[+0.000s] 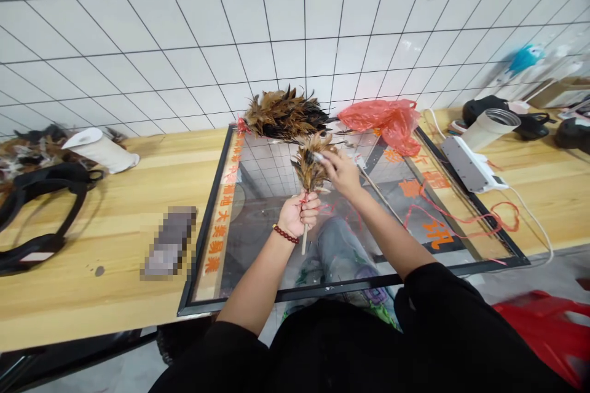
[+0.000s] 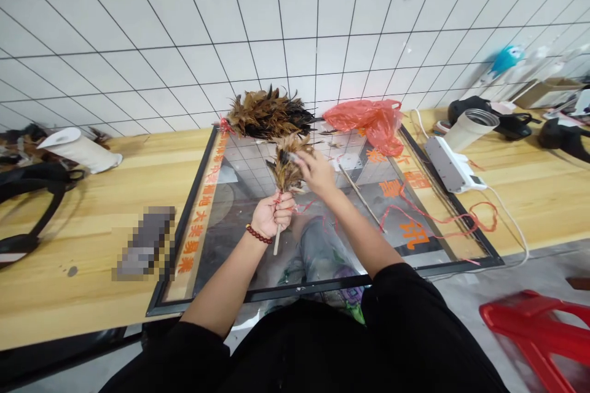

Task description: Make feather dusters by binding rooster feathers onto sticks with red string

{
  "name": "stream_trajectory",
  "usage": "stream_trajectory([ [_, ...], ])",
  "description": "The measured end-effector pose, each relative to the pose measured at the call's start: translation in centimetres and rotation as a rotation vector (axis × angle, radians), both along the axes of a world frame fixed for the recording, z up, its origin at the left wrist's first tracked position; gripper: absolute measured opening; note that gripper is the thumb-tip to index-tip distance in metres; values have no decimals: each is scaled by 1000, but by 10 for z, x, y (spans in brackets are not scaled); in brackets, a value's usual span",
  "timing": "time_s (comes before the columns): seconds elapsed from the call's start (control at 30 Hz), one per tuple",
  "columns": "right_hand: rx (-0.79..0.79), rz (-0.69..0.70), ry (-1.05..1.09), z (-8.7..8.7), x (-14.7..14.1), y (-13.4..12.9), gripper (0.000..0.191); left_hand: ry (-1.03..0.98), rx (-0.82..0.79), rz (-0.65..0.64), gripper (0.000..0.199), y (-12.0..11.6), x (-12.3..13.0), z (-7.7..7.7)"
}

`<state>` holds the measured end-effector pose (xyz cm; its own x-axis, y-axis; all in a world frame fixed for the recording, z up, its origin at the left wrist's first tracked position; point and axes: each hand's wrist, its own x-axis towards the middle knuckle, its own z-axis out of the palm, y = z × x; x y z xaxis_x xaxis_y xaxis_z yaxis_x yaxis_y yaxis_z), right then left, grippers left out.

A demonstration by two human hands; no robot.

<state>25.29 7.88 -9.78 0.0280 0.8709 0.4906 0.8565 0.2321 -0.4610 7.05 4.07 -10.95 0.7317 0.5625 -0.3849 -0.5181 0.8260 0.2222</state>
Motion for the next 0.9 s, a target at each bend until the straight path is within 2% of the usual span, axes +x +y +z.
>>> stream_trajectory([
  [0.07,-50,-154,48,-1,37,23,46,2,25,20,27,0,0,0],
  [0.17,-259,-373,39,-5,100,44,46,-25,68,71,27,0,-1,0],
  [0.27,-399,-502,9,-13,145,46,44,-51,91,113,28,0,-2,1],
  [0.33,-456,-525,-12,-19,159,43,42,-59,98,144,28,0,-2,1],
  [0.4,-466,-530,-60,-23,161,39,41,-69,107,182,28,0,-3,2],
  [0.5,-319,-471,-172,-25,147,36,42,-55,117,234,28,1,-4,2],
  [0.57,-241,-307,-252,-24,131,40,38,-36,116,249,28,1,-4,1],
  [0.67,-279,-61,-360,-24,107,55,34,-35,114,246,28,2,-4,0],
  [0.73,-346,-43,-390,-24,97,69,27,-20,107,239,28,2,-4,-1],
  [0.8,-386,-91,-390,-23,93,82,23,-2,96,228,28,2,-3,-3],
  [0.9,-348,-151,-342,-18,93,93,25,-29,89,214,28,3,-3,-6],
])
